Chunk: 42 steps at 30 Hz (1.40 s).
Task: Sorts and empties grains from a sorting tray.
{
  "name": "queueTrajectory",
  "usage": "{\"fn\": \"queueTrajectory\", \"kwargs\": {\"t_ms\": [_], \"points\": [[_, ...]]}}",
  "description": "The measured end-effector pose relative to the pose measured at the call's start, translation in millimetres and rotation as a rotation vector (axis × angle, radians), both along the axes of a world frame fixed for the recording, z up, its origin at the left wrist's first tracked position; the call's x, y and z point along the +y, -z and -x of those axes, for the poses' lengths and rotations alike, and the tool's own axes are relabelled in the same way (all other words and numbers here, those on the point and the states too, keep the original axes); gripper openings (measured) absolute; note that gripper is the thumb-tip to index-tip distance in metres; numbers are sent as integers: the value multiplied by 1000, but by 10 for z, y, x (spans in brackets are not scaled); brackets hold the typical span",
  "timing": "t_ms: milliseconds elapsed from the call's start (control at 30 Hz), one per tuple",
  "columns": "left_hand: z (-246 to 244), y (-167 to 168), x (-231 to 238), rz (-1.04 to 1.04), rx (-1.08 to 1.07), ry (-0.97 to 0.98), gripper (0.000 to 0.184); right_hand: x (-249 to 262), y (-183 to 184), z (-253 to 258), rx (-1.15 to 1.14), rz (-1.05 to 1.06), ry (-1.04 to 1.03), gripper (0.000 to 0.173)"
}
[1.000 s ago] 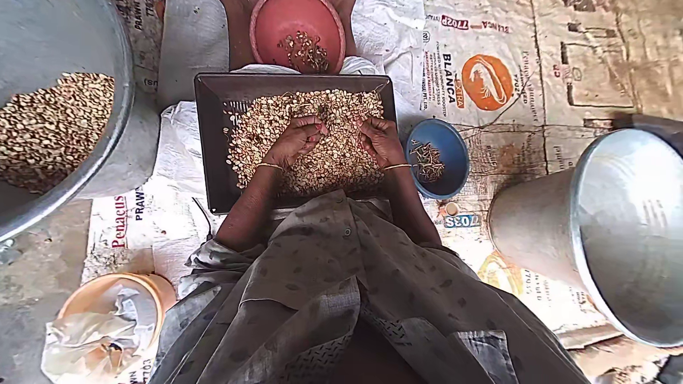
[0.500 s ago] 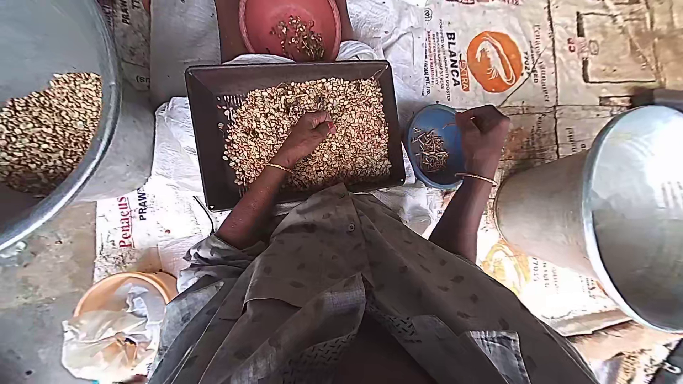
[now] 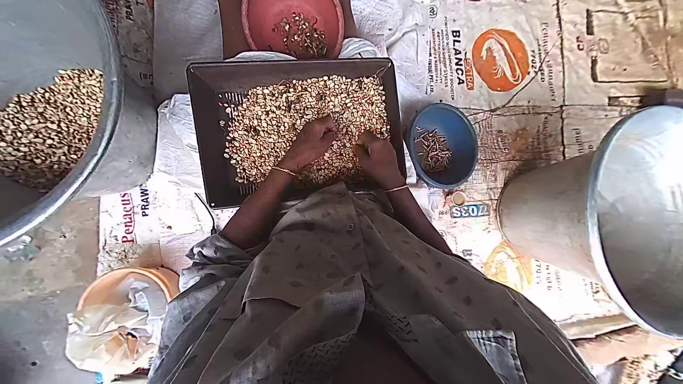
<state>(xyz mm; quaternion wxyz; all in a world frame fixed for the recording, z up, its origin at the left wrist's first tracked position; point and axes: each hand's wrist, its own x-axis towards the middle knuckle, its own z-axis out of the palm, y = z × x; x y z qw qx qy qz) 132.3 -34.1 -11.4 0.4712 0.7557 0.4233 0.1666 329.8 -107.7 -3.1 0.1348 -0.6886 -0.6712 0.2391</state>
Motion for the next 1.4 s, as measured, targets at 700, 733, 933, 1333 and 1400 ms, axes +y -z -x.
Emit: {"fn": "queueTrajectory", "kwargs": {"t_ms": [700, 733, 933, 1333, 1400], "points": [[140, 7, 65, 470, -860, -124, 19, -244, 103, -279, 116, -127, -112, 12], [194, -8, 95, 497, -972, -150, 22, -247, 108, -249, 89, -123, -106, 12], [248, -37, 127, 447, -952, -254, 29, -235, 82, -272, 144, -77, -59, 13], [174, 20, 115, 515, -707, -277, 24, 160, 83, -40, 441, -11, -7, 16], [251, 13, 140, 484, -722, -306, 23, 147, 170, 104, 210, -133, -79, 16]]}}
